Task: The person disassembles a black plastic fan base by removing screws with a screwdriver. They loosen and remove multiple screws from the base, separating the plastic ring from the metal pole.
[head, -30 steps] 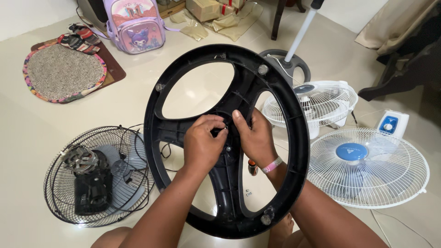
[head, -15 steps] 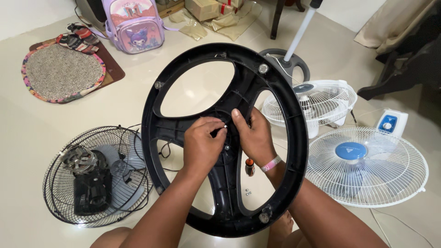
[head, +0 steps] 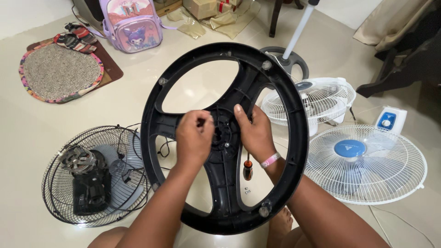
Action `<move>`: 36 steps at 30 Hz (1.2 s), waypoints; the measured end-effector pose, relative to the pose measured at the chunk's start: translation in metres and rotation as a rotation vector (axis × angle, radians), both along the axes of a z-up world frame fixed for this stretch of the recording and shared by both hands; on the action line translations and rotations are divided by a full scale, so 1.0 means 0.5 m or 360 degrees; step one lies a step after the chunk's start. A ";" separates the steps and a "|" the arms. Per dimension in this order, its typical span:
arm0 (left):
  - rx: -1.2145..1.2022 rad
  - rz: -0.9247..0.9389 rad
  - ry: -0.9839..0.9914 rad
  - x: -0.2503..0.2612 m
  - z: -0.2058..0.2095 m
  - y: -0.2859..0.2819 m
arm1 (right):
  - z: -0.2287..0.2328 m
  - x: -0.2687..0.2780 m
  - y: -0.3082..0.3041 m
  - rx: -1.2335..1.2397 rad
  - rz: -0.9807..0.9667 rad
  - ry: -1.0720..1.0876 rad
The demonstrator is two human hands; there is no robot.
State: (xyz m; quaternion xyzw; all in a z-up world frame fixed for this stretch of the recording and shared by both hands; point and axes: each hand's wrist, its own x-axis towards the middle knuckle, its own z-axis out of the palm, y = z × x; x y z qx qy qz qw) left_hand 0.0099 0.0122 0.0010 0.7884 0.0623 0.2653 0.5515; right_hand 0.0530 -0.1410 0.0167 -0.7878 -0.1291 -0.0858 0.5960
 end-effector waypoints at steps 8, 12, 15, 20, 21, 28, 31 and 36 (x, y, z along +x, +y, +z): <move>-0.0614 -0.0444 0.0047 0.003 0.011 0.010 | -0.007 0.010 -0.003 0.0037 -0.0060 0.0164; -0.0510 -0.0364 0.0193 0.010 0.010 0.007 | -0.014 0.009 0.003 0.0010 -0.0082 0.0113; -0.0597 -0.0329 0.0243 0.019 0.003 0.032 | -0.019 0.014 0.000 -0.0015 -0.0109 0.0122; -0.0484 -0.0347 0.0548 0.019 -0.057 0.062 | -0.028 0.030 -0.006 -0.0034 -0.0182 0.0205; -0.0345 -0.0306 0.0572 0.017 -0.077 0.065 | -0.029 0.034 -0.008 -0.0050 -0.0203 0.0218; -0.0704 -0.0183 0.0743 0.004 -0.165 0.084 | -0.031 0.052 -0.006 -0.0027 -0.0229 0.0283; -0.1256 -0.0384 0.1312 -0.025 -0.168 0.068 | -0.032 0.059 -0.001 0.0081 -0.0191 0.0229; -0.1771 -0.1194 0.0896 -0.054 -0.146 0.035 | -0.031 0.075 0.000 0.0303 -0.0121 0.0236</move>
